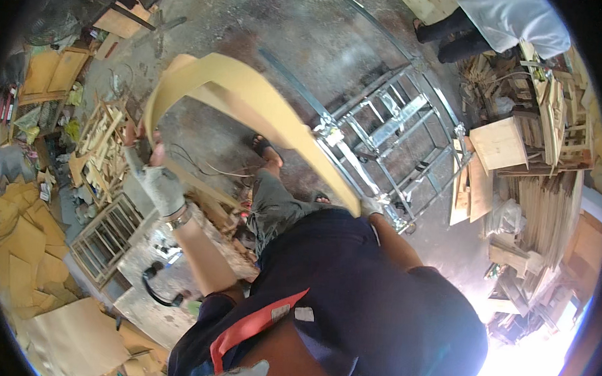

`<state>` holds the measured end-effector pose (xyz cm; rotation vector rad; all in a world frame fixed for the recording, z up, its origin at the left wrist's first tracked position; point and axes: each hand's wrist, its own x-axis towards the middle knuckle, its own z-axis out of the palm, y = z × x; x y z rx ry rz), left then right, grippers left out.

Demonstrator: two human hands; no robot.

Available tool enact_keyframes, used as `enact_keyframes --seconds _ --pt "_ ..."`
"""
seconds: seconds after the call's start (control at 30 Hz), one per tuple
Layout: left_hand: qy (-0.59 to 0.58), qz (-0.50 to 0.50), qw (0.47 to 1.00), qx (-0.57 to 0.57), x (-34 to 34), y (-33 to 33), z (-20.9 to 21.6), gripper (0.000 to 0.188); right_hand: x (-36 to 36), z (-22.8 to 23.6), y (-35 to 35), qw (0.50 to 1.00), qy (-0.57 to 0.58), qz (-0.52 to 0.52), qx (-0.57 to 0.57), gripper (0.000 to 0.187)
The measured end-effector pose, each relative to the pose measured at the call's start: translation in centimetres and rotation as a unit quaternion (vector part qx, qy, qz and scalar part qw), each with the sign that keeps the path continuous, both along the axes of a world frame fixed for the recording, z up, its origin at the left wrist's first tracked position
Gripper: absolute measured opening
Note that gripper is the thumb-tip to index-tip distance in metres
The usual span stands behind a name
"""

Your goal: The person sits on the floor and uses a wrench to tighten bolts on a metal frame structure. They repeatedly adjust the frame and fasten joints, then remove a wooden template from the frame and place it on a nearby stack of wood.

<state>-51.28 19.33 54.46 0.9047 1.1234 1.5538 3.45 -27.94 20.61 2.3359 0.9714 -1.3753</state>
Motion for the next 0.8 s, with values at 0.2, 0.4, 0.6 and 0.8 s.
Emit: enact_keyframes --seconds 0.2,0.4,0.6,0.8 --pt "0.172 -0.123 0.977 0.038 1.6 12.6 8.1 0.088 -13.2 4.5 13.6 0.998 -0.018 0.030 0.057 0.047" --pt "0.327 -0.153 0.931 0.060 -0.2 24.5 8.2 0.082 -16.9 7.6 31.6 0.990 0.002 -0.129 0.061 0.046" --pt "0.278 -0.196 0.939 0.054 0.9 38.6 8.0 0.078 -19.1 5.7 46.7 0.976 0.018 -0.210 0.063 0.045" --pt "0.225 -0.247 0.942 0.013 6.0 55.3 9.1 0.073 -19.7 3.6 60.9 0.965 0.033 -0.253 0.057 0.045"
